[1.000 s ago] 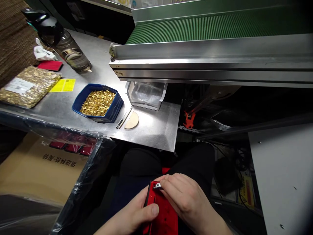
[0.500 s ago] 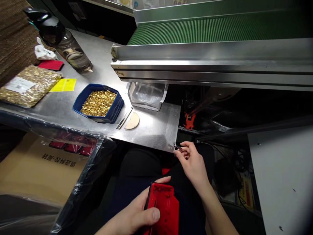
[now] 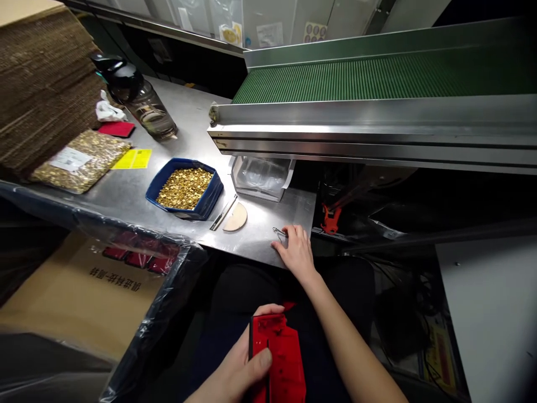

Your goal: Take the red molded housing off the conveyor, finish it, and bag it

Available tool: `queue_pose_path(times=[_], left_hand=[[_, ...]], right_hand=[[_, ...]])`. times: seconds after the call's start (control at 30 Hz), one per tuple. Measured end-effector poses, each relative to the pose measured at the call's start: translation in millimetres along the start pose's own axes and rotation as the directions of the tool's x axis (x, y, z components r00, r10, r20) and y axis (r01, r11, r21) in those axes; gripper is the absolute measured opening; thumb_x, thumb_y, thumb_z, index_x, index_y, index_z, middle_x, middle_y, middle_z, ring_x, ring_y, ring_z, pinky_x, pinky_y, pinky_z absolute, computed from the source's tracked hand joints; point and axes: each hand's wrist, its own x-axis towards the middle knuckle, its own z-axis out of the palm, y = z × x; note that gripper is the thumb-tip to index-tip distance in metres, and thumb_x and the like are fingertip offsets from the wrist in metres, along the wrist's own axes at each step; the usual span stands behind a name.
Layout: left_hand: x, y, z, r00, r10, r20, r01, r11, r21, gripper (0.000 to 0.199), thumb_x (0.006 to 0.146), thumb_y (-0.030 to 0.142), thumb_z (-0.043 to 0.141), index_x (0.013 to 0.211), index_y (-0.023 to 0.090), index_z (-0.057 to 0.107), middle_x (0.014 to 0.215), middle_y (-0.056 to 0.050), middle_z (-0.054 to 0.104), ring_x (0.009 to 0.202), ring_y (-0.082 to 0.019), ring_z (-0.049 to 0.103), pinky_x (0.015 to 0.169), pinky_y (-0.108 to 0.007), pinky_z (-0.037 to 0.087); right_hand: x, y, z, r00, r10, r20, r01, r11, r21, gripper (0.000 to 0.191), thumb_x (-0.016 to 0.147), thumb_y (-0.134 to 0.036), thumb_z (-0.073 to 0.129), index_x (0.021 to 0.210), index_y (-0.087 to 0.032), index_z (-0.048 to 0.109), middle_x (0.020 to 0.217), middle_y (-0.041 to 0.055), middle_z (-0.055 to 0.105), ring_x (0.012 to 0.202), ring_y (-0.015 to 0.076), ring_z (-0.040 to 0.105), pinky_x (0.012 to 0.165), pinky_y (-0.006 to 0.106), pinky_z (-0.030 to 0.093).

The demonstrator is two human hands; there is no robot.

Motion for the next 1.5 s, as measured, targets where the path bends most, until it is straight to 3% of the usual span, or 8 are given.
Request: queue_pose_path(times=[0.2,0.3,0.4,0.5,0.73,1.07,1.37,1.5], left_hand=[[2,4,5.2,0.995,0.055,-0.085,-0.038,0.981,0.192,0.073,0.093,0.068,0.063,0.148,0.027,0.039,0.130,-0.011,0.056,0.119,-0.033,0.053,0.100,-0.042,0.042],[6,2,6.6,0.986,0.103,-0.132,-0.060,0.953,0.295,0.070,0.090,0.066,0.069,0.144,0.028,0.044,0.129,-0.009,0.059,0.117,-0.033,0.055,0.102,-0.041,0.042],[15,1,5.3,0.980,0.107,-0.167,-0.030,0.911,0.410,0.060,0.092,0.064,0.068,0.137,0.027,0.052,0.124,-0.008,0.062,0.113,-0.032,0.058,0.100,-0.041,0.043],[25,2,3.9,0.967,0.091,-0.238,0.036,0.877,0.480,0.047,0.099,0.063,0.059,0.127,0.026,0.063,0.120,-0.007,0.067,0.112,-0.032,0.059,0.100,-0.041,0.043],[41,-2,7.9,0.953,0.123,-0.275,-0.033,0.951,0.309,0.036,0.105,0.050,0.052,0.128,0.029,0.071,0.134,-0.004,0.069,0.129,-0.031,0.056,0.113,-0.040,0.038],[56,-11,6.5,0.915,0.079,-0.395,0.043,0.956,0.291,0.056,0.103,0.060,0.049,0.109,0.015,0.081,0.088,-0.010,0.077,0.091,-0.033,0.068,0.087,-0.042,0.051],[40,-13,0.8,0.978,0.178,-0.109,-0.121,0.910,0.397,0.045,0.102,0.057,0.055,0.136,0.030,0.067,0.162,-0.007,0.039,0.148,-0.036,0.034,0.123,-0.051,0.026],[37,-14,1.9,0.986,0.164,-0.027,-0.137,0.894,0.426,0.034,0.099,0.049,0.065,0.126,0.030,0.074,0.159,-0.009,0.045,0.144,-0.038,0.039,0.121,-0.053,0.031]], right_hand=[[-71,-20,-69,0.994,0.002,0.105,-0.024,0.978,0.209,0.033,0.106,-0.046,0.045,0.098,-0.022,0.066,0.096,0.0050,0.065,0.087,0.0194,0.065,0.078,0.031,0.054],[-122,-32,-106,0.918,-0.175,0.355,-0.006,0.891,0.454,0.051,0.102,-0.065,0.040,0.085,-0.024,0.066,0.084,0.0020,0.066,0.078,0.0175,0.065,0.072,0.029,0.052],[-164,-32,-114,0.783,-0.414,0.464,0.168,0.860,0.482,0.062,0.097,-0.076,0.030,0.093,-0.026,0.065,0.087,0.0022,0.072,0.078,0.0186,0.067,0.072,0.031,0.052],[-187,-24,-102,0.794,-0.495,0.353,0.379,0.857,0.350,0.050,0.107,-0.057,0.026,0.092,-0.025,0.061,0.079,0.0006,0.072,0.069,0.0159,0.066,0.063,0.030,0.048],[-191,-22,-90,0.881,-0.408,0.239,0.281,0.858,0.429,0.038,0.105,-0.054,0.045,0.090,-0.025,0.066,0.073,-0.0017,0.073,0.067,0.0147,0.067,0.066,0.029,0.050],[-198,-18,-84,0.917,-0.322,0.237,0.161,0.840,0.518,0.056,0.101,-0.068,0.039,0.082,-0.024,0.068,0.066,0.0010,0.068,0.065,0.0172,0.064,0.067,0.031,0.053],[-199,-23,-89,0.951,0.006,0.309,-0.181,0.819,0.544,0.033,0.098,-0.051,0.057,0.089,-0.024,0.075,0.081,0.0031,0.076,0.076,0.0205,0.072,0.072,0.028,0.057],[-199,-22,-87,0.921,0.053,0.387,-0.267,0.809,0.524,0.024,0.096,-0.042,0.061,0.099,-0.024,0.077,0.090,0.0035,0.078,0.083,0.0217,0.073,0.079,0.030,0.056]])
